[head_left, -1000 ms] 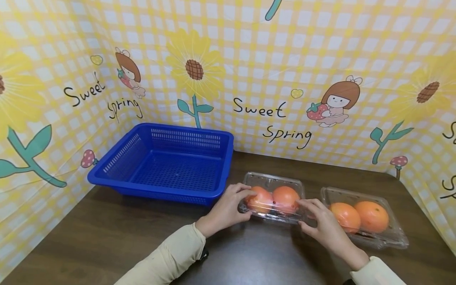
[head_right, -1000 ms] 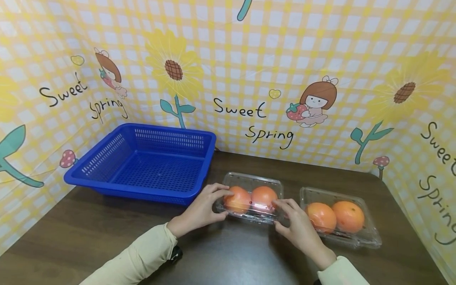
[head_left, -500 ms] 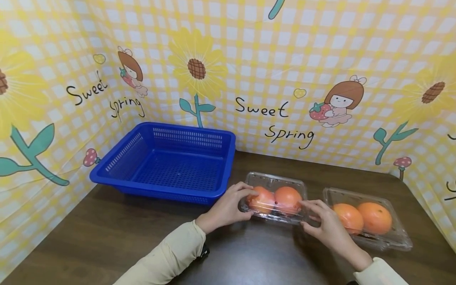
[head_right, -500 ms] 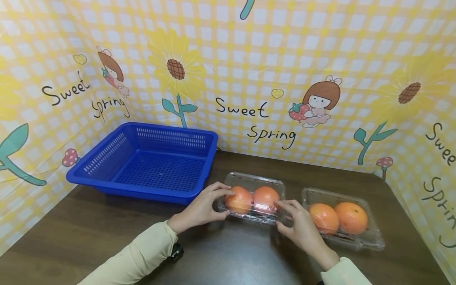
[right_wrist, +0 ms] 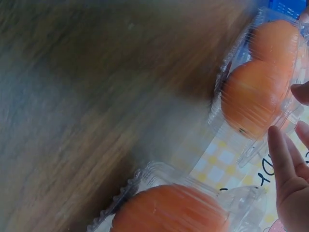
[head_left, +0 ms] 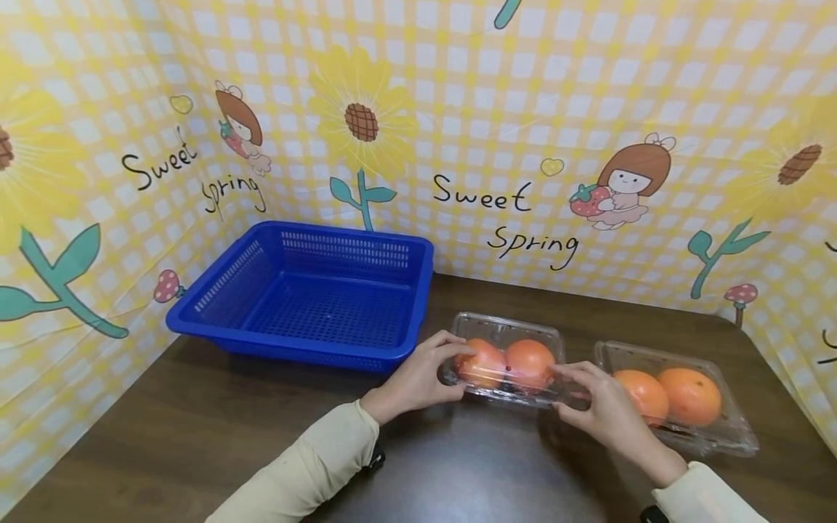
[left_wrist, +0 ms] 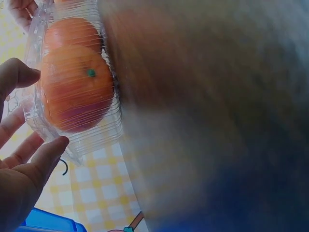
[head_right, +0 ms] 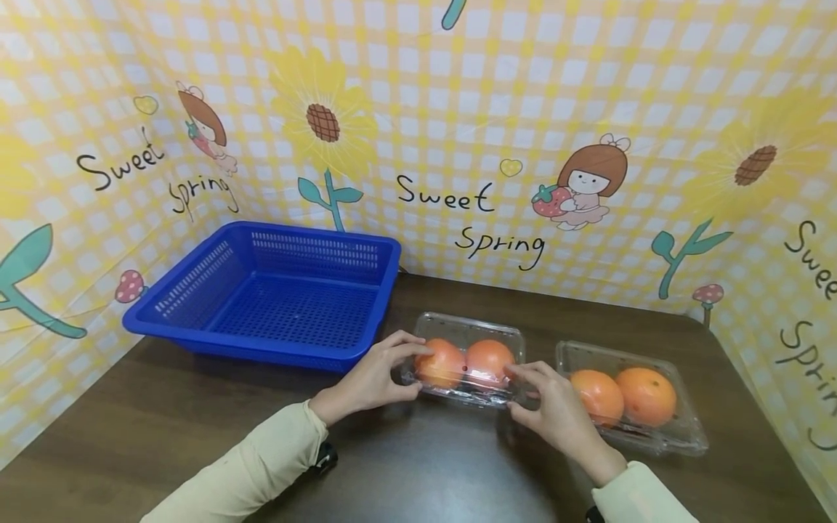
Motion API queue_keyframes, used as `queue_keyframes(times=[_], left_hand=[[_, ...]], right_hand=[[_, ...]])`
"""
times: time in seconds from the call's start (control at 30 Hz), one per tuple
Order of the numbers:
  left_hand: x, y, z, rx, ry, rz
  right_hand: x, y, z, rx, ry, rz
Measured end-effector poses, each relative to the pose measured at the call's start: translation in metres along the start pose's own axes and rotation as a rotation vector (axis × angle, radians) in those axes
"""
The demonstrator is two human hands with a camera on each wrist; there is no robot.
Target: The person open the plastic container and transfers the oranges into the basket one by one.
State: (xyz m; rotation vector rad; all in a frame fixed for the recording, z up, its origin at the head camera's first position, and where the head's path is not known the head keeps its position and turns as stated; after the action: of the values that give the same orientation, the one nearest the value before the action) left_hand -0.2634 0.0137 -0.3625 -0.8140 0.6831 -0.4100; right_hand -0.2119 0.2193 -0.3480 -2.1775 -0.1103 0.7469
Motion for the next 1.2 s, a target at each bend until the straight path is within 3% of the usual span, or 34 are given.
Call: queue_keyframes(times=[0.53, 0.93, 1.2], left_hand=[[-0.0002, -0.0033, 0.0021, 0.02, 0.043, -0.011], [-0.0009, -0.0029, 0.0031, -0.014, 0.036, -0.021], [-0.0014, -0.0019, 0.0061, -0.054, 0.089, -0.007]], right_hand=[[-0.0021, -0.001, 0.0019, 0.047, -0.03, -0.001], [-0.002, -0.0017, 0.0005, 0.062, -0.065, 0.017], [-0.002, -0.0015, -0.0014, 0.067, -0.079, 0.015]])
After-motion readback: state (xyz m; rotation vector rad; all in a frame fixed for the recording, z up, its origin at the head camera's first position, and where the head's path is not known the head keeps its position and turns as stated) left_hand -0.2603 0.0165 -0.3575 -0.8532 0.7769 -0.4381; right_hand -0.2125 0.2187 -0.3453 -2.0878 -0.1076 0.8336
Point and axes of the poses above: each hand's wrist, its own x-axis away from the middle knuckle, its own y-axis out of the palm, z = x × y, the point moved 8 cm from there along -x, towards the middle knuckle, and after that the axes turned 4 degrees about -x, right-handed, at the moved point
